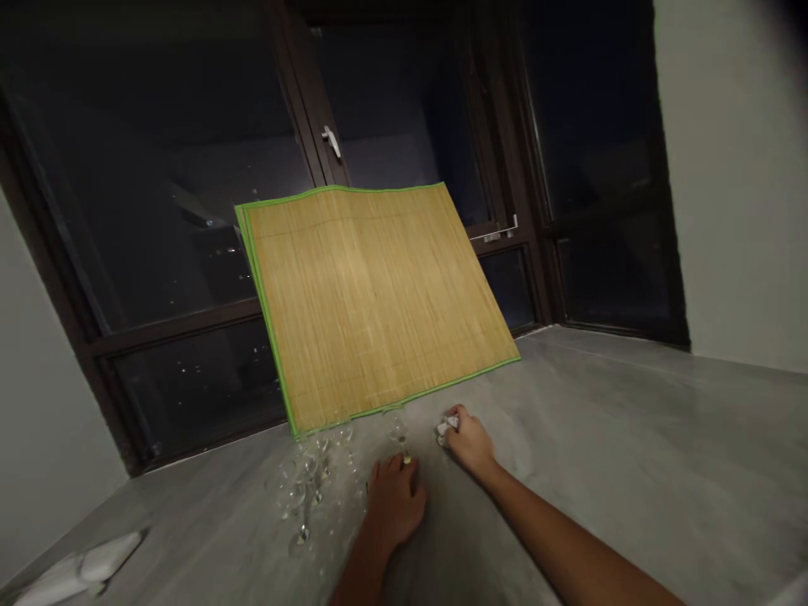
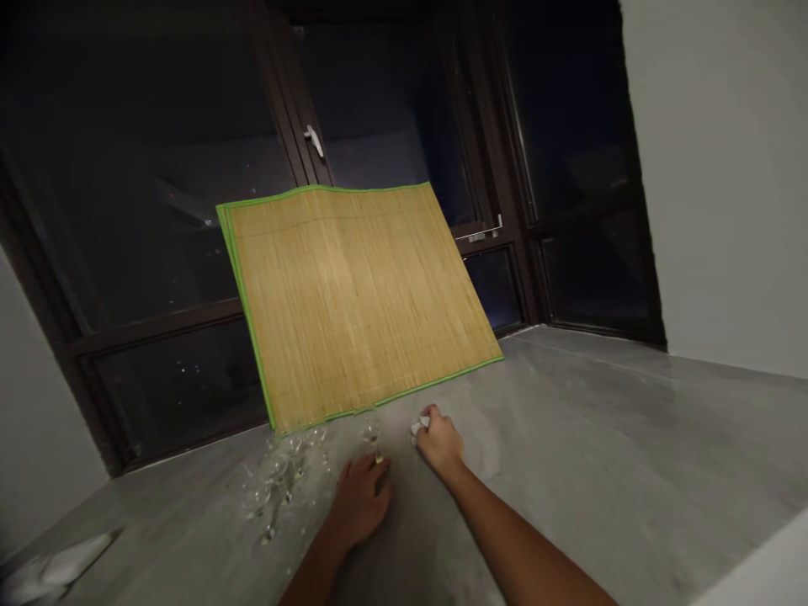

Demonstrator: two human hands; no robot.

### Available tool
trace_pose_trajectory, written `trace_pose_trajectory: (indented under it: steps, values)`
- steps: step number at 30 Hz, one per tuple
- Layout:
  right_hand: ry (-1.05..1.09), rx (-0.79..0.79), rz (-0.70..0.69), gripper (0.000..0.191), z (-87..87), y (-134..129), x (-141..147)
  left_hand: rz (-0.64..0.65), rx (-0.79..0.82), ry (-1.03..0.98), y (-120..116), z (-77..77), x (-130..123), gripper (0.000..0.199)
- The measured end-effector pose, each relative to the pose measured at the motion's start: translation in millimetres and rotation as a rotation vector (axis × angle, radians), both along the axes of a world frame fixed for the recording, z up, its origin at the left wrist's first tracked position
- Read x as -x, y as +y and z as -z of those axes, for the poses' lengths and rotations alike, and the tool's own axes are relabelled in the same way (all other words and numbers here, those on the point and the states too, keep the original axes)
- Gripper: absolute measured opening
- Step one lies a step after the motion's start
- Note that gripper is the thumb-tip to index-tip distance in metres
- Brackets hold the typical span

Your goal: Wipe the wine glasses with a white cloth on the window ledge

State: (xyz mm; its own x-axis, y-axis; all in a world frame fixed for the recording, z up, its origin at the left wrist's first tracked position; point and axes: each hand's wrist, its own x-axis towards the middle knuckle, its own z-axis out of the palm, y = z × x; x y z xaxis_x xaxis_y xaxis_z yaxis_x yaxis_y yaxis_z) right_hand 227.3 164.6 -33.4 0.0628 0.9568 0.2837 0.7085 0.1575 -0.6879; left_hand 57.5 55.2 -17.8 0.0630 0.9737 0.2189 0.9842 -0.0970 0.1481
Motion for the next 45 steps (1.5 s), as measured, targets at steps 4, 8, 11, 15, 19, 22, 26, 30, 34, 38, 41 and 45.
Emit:
trace_pose_trajectory:
  steps: [4,8,11,15,19,22,26,30,34,38,41,45]
  values:
    - [0.017,-0.006,-0.027,0.030,1.0,0,-1,-0.006,-0.012,0.007,-31,-2.8,8,0.054]
    - [0.021,-0.019,-0.046,0.028,1.6,-1,0,-0.058,-0.001,-0.004,-58,0.0,23,0.058]
    - [0.022,-0.019,-0.052,0.027,1.2,-1,0,-0.115,0.015,-0.006,-66,2.8,34,0.057]
    - [-0.008,-0.026,-0.054,0.028,-0.9,-3,1,-0.189,0.009,0.000,-62,6.9,40,0.055]
    - [-0.094,-0.045,-0.054,0.034,-2.9,-5,3,-0.274,-0.012,0.027,-56,10.0,47,0.055]
    - [-0.198,-0.097,-0.047,0.041,-3.3,-7,4,-0.344,-0.004,0.044,-54,11.2,55,0.055]
    - [-0.331,-0.288,0.053,0.049,-5.0,-10,4,-0.406,0.019,0.030,-53,13.0,62,0.059]
    - [-0.377,-0.419,0.088,0.051,-9.9,-12,2,-0.418,-0.073,-0.005,-53,9.0,60,0.055]
    - [-0.391,-0.326,-0.026,0.051,-10.4,-9,1,-0.411,-0.180,-0.118,-55,-2.3,57,0.031]
    - [-0.353,-0.176,-0.111,0.049,-4.2,-3,1,-0.284,-0.325,-0.258,-61,-10.5,55,0.029]
    - [-0.325,-0.154,-0.149,0.049,1.2,-1,1,-0.235,-0.541,-0.290,-70,-15.6,57,0.021]
    - [-0.322,-0.160,-0.184,0.057,8.2,2,1,-0.444,-1.072,-0.437,-78,-22.1,77,0.033]
